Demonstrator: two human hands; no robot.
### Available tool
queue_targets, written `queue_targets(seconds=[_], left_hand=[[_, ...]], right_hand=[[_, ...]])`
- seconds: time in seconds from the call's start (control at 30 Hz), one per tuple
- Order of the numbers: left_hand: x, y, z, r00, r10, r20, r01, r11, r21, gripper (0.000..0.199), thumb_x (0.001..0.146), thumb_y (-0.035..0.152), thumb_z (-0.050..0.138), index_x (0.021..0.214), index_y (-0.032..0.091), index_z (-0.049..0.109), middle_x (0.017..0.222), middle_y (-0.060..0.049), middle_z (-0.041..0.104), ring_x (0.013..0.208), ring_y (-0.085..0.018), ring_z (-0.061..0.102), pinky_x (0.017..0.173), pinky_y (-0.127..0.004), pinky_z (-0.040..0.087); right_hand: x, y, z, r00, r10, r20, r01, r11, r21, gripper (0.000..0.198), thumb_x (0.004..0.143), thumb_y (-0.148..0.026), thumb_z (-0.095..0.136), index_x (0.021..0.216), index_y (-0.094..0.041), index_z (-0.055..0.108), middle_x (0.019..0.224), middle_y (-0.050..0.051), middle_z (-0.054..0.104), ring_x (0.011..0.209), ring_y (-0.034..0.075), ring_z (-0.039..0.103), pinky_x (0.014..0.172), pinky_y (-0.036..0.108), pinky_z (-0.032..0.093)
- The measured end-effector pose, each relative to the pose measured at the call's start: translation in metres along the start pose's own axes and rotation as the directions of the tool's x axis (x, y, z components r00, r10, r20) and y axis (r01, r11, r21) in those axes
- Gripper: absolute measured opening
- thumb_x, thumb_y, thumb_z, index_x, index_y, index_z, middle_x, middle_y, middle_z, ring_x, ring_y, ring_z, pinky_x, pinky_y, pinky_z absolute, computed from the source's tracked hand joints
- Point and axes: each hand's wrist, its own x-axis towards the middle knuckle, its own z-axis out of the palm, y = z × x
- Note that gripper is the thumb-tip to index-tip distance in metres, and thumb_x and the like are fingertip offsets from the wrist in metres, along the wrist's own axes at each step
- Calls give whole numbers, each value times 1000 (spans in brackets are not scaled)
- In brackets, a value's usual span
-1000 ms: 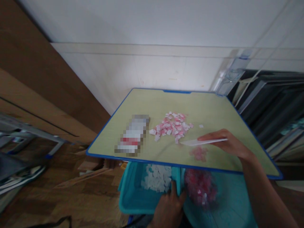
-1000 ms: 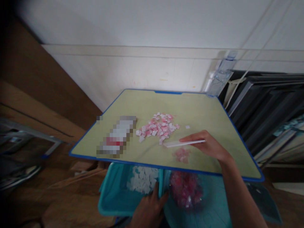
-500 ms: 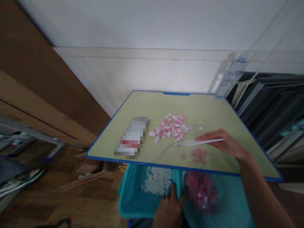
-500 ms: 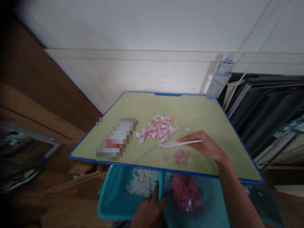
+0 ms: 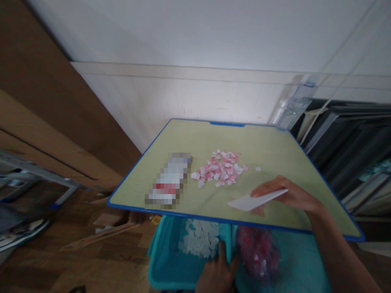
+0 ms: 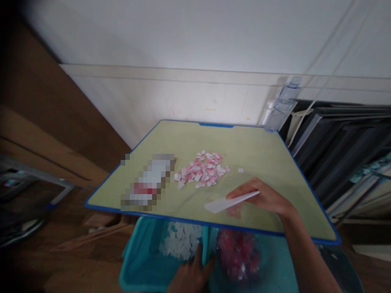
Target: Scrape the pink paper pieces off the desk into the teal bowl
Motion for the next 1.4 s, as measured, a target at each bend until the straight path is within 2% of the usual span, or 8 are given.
queue_targets(seconds=[0.17,0.33,0.53,0.73,0.87,1.1,1.23,1.4], left_hand=[[-1,1,-4,999,-4,35,4,1000,4,56,77,9,46,128,29,41,131,-23,37,85,-29,62,65,-39,52],[-3,2,-7,1000,-5,21,6,1000,-8,56,77,9,45,129,28,39,133,-25,34,86,-28,62,68,-39,51],[-4,3,-8,999,-22,44,23,999,-22,57,77,9,45,130,29,38,135,-24,32,89,-28,61,69,-40,50],[-5,4,-14,997,-20,68,22,999,-28,59,77,8,44,132,28,35,135,-23,32,90,-27,61,71,-40,50],[-5,4,-16,997,-30,73,33,999,-32,59,77,8,43,131,29,35,136,-23,30,91,-27,60,72,-40,49],[-6,3,-11,997,-24,79,26,999,-32,61,75,7,44,132,29,35,136,-23,30,95,-29,59,73,-40,49],[-5,2,-10,996,-36,78,38,999,-25,61,76,7,45,132,29,35,136,-23,31,96,-29,58,74,-40,48],[-4,3,-14,992,-45,119,47,999,-15,62,75,7,44,132,30,34,137,-22,29,93,-28,59,73,-40,48]], right_hand=[[-14,8,-15,999,41,-25,-39,998,52,31,77,-55,51,97,-39,68,96,0,71,92,25,65,81,34,51],[6,8,-13,991,91,-103,-89,996,28,19,76,-44,58,89,-39,71,93,-3,72,88,24,66,78,34,52],[20,14,-11,995,88,38,-91,992,90,29,68,-53,61,89,-36,73,91,1,72,83,28,66,75,37,51],[-6,20,-30,984,57,168,-74,993,96,41,66,-66,54,89,-37,72,93,1,72,90,30,64,89,40,42],[-25,22,-40,970,102,221,-129,986,109,47,63,-70,52,90,-37,72,92,2,72,91,32,63,94,41,37],[-8,22,-40,988,115,99,-127,984,122,41,65,-62,59,87,-30,74,93,5,71,93,33,61,89,40,39],[4,18,-36,978,171,115,-186,974,131,38,62,-60,63,86,-32,74,91,5,72,93,32,61,88,39,41],[-18,16,-36,973,151,175,-175,977,125,37,67,-58,60,89,-32,73,95,4,71,92,29,63,96,39,36]])
